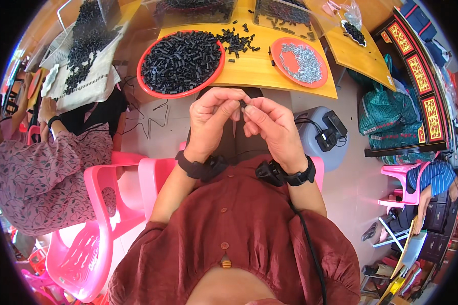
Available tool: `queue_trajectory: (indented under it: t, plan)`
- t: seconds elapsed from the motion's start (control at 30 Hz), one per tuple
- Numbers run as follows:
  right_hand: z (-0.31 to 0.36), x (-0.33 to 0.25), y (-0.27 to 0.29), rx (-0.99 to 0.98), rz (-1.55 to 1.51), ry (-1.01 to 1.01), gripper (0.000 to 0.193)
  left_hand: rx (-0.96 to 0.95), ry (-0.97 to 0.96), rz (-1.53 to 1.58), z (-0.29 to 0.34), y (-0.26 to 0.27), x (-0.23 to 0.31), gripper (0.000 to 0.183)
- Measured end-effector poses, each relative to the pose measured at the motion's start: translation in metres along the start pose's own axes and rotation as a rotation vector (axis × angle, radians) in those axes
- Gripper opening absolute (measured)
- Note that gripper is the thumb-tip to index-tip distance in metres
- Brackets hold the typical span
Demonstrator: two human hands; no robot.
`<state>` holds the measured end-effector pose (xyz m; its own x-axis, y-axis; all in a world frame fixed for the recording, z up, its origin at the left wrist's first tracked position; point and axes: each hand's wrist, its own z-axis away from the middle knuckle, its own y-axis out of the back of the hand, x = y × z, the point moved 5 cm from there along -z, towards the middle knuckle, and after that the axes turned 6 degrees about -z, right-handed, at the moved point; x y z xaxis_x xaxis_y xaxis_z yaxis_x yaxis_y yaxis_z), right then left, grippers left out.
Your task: The person assembles small black plastic tubes with silver metal inserts by hand.
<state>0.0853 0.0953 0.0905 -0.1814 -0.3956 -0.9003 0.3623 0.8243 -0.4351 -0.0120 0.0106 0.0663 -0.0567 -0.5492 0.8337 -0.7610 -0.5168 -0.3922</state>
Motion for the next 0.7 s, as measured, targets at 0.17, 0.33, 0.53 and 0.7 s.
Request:
queue_trajectory:
  t: [0.17, 0.33, 0.53, 0.7]
  plan:
    - [-0.003, 0.005, 0.002, 0.019, 0.010, 0.018, 0.017, 0.012, 0.078, 0.186, -0.001, -0.004, -0.009, 0.017]
    - [-0.006, 0.002, 0.006, 0.135, 0.487, 0.325, 0.014, 0.083, 0.239, 0.322, 0.002, -0.007, -0.019, 0.025]
    - [-0.002, -0.028, -0.004, 0.139, 0.846, 0.500, 0.037, 0.019, 0.301, 0.409, 0.001, -0.008, -0.015, 0.029]
    - [-0.003, -0.037, -0.008, -0.074, 1.043, 0.499, 0.036, -0.036, 0.329, 0.436, 0.002, -0.013, -0.019, 0.029]
